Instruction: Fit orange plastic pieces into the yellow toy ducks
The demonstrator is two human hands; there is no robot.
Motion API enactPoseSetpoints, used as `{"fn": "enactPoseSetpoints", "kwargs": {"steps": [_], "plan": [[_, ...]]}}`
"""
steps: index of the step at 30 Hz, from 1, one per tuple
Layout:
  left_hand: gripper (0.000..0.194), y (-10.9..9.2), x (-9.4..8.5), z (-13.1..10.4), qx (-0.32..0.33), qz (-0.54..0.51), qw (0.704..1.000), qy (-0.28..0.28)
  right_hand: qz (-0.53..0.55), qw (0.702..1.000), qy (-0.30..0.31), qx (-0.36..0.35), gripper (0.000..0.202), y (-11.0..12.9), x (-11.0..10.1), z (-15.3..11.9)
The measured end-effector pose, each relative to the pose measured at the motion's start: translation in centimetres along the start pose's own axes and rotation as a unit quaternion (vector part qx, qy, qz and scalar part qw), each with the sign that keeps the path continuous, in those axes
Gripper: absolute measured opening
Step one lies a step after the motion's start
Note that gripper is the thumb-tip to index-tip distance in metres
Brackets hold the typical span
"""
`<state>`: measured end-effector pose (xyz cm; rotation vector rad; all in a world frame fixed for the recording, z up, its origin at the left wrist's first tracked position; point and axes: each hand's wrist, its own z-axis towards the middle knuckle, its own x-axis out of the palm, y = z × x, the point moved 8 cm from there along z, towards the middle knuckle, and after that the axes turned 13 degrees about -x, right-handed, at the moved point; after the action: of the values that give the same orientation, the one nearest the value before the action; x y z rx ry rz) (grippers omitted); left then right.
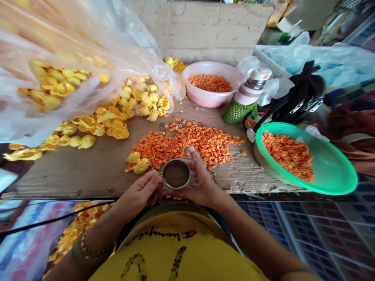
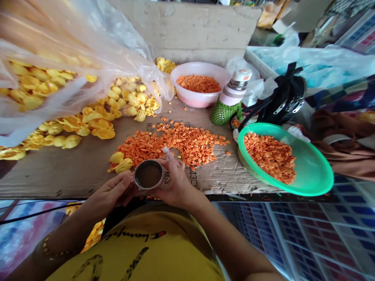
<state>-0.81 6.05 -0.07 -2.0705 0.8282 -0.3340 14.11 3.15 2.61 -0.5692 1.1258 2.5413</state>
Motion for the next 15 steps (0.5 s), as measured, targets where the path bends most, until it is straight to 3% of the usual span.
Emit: {"fn": "enactPoseSetpoints", "kwargs": {"steps": [5, 8, 11, 15], "plan": [[0.041, -0.4, -0.6, -1.1, 0.023, 0.021, 0.999, -0.044, 0.012, 0.999, -0.012, 0.035, 0.117, -0.5, -0.9, -1.0], [0.041, -0.8, -0.7, -1.9, 0.034, 0.027, 0.998, -0.054, -0.004, 0.991, -0.119, 0.060, 0.094, -1.6, -2.9, -2.8], [0.042, -1.7, -0.5, -2.9, 0.030, 0.016, 0.998, -0.047, -0.090, 0.960, -0.242, 0.104, 0.069, -3.3, -5.2, -5.9], [0.039, -3.4, -0.9, -5.4, 0.036, 0.011, 0.997, -0.062, -0.173, 0.921, -0.311, 0.158, 0.052, -5.5, -6.3, -9.7]]}}
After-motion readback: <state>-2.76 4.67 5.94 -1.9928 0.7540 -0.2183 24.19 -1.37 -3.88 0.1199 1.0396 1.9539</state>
